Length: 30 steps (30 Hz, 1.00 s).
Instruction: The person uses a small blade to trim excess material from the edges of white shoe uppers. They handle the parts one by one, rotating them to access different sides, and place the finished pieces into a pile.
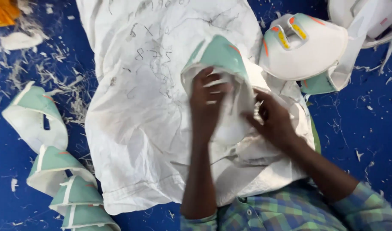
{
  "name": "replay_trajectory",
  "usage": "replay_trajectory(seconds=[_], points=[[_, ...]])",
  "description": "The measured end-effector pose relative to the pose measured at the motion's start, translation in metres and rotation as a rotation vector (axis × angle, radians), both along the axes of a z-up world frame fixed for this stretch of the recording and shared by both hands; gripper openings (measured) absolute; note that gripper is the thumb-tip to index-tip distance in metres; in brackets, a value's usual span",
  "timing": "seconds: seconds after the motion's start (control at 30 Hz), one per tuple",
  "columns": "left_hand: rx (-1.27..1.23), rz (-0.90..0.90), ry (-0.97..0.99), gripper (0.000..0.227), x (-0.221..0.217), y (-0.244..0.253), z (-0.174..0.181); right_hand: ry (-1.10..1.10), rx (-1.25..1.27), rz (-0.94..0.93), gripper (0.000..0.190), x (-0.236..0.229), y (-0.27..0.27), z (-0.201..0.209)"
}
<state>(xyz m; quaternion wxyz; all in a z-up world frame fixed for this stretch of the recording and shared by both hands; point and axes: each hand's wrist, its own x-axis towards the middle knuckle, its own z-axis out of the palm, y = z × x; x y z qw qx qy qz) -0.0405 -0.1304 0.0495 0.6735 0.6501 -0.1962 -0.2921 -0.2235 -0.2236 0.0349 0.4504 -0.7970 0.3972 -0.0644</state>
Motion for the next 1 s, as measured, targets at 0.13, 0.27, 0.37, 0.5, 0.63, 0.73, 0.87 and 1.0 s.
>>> replay_trajectory(seconds=[0.13,0.27,0.37,0.5,0.63,0.73,0.87,1.0], points=[[0.115,-0.037,-0.051,0.07,-0.008,-0.033,0.046,-0.154,-0.071,0.161,0.053,-0.002,0.017,0.007],[0.356,-0.063,-0.242,0.046,-0.013,-0.028,0.033,-0.307,-0.229,0.316,0.043,-0.004,0.009,0.012],[0.324,-0.052,-0.327,0.029,-0.02,-0.019,0.034,-0.35,-0.072,0.049,0.033,-0.011,-0.011,-0.005],[0.078,-0.046,-0.392,0.012,-0.051,-0.025,0.027,-0.608,-0.019,-0.233,0.042,-0.017,-0.042,0.0],[0.052,-0.03,-0.447,0.006,-0.056,-0.039,0.008,-0.347,-0.017,-0.224,0.05,-0.006,-0.062,0.015],[0.133,0.008,-0.524,0.007,-0.06,-0.036,-0.004,-0.255,-0.161,-0.084,0.055,-0.005,-0.061,0.02],[0.168,0.07,-0.573,0.008,-0.062,-0.033,-0.016,-0.11,-0.406,0.136,0.049,-0.004,-0.067,0.025],[0.172,0.126,-0.53,0.011,-0.066,-0.037,-0.012,0.086,-0.419,0.174,0.045,-0.009,-0.074,0.034]])
